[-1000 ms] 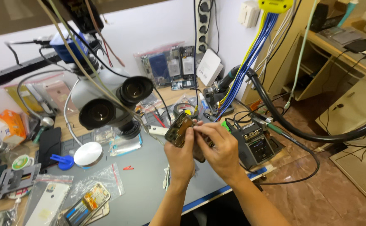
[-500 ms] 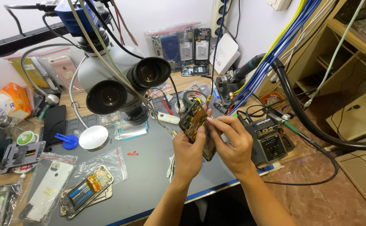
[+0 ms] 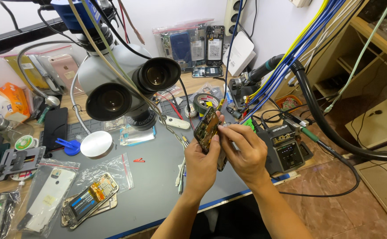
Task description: The person handles a smartphone chassis and battery, then uses a small metal tool to pry and separate components on the phone's internal assembly. The person turns the device over and continues prying at different edges while working at a cluttered electronics workbench.
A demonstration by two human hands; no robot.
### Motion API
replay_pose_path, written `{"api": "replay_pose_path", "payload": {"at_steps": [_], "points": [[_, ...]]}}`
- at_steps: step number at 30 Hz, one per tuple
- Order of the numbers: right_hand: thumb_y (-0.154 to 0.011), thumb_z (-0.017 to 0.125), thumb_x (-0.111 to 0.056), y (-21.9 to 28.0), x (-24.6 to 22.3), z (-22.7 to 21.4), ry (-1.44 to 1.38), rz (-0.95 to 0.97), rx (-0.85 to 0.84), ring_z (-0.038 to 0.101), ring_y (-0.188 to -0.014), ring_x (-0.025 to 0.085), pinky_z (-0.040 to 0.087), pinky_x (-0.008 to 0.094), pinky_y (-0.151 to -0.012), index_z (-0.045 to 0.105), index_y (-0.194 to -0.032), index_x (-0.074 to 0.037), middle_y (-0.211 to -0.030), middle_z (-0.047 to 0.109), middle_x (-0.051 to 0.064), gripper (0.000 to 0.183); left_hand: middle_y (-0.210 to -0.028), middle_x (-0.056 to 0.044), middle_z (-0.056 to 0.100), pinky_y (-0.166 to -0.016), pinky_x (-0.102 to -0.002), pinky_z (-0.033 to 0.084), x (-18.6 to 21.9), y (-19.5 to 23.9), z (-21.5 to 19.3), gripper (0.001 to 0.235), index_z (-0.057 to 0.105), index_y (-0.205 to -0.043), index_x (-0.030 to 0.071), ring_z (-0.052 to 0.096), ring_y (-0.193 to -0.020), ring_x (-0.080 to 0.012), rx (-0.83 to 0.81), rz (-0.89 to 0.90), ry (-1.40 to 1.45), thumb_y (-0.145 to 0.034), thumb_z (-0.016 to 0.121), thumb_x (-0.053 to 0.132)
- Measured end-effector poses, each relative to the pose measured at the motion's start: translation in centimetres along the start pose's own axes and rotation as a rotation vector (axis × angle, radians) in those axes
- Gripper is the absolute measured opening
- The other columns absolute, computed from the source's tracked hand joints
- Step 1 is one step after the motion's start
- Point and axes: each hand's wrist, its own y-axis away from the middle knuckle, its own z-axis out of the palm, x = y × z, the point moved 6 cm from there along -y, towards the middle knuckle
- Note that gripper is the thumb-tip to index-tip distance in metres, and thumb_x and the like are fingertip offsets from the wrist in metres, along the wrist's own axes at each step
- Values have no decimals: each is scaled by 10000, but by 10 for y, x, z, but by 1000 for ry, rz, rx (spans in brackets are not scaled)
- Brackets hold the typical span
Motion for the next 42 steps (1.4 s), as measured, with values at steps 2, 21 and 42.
{"api": "replay_pose_path", "payload": {"at_steps": [2,21,42], "points": [[-866,822,35,-4,-1,-1,-6,12,3,683,-646,182,595,295,-612,827,-1000,-90,-869,739,42,183,-1390,-329,652,-1098,-478,520,3,-1,1,378,594,-1364,-152,617,-1327,-352,-1,0,8,-1005,556,-42],[-877,807,33,8,3,3,-34,-10,21,728,-727,220,606,345,-683,836,-1022,-78,-901,755,56,185,-1379,-325,658,-1090,-484,531,5,0,-3,382,578,-1371,-161,621,-1311,-339,-7,-61,63,-1018,560,-17],[-1020,698,-13,17,-3,8,-37,14,-191,678,-935,273,584,374,-852,727,-1205,34,-1118,692,137,192,-1353,-97,740,-1087,-315,523,11,7,-7,409,652,-1396,61,681,-1270,-184,46,-156,-324,-1019,539,171]]}}
